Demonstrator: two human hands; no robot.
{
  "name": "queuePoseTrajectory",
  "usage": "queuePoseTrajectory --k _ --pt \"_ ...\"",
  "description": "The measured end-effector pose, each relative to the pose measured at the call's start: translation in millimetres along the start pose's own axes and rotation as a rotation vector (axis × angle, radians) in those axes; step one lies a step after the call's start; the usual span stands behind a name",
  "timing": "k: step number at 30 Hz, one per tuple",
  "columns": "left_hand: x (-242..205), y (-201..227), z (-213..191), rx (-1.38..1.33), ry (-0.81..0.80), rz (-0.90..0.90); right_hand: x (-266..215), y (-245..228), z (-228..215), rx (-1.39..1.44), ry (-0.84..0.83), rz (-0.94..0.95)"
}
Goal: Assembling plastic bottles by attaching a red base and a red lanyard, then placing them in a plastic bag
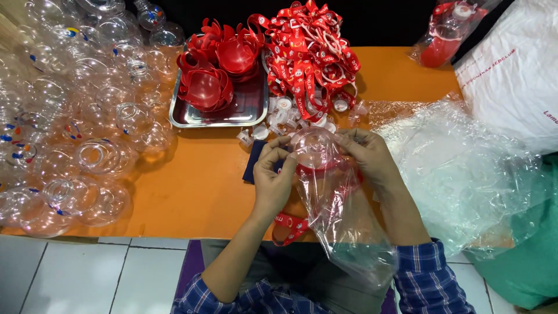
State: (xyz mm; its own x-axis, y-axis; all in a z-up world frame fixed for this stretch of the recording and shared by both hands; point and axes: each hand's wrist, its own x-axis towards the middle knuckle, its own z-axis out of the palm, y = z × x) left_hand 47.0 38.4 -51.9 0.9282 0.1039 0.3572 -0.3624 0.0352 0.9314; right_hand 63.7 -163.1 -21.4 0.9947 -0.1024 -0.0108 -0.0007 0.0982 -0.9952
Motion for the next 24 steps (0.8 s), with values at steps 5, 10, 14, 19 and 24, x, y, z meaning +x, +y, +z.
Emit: queuePoseTrajectory --k 5,10,14,19,24 --pt "4.1 -9.8 1.6 -0.007 0.028 -0.032 12.1 7.3 -1.6 0.031 0.006 0.052" --pt "8.8 -5.1 5.3 0.019 0.065 -0.024 31.4 25.5 -7.1 0.032 0.021 0.038" --pt "12.6 -10.8 6.7 0.03 0.113 -0.031 27.0 4.4 9.0 0.078 0.013 0.064" --pt "17.8 -18.5 6.8 -0.018 0.151 -0.196 37.0 5.4 11.7 0.039 0.007 0.114" --pt "23.1 -12.5 7.3 -0.207 0.168 -0.491 41.9 -2.1 10.2 -0.07 -0.032 0.197"
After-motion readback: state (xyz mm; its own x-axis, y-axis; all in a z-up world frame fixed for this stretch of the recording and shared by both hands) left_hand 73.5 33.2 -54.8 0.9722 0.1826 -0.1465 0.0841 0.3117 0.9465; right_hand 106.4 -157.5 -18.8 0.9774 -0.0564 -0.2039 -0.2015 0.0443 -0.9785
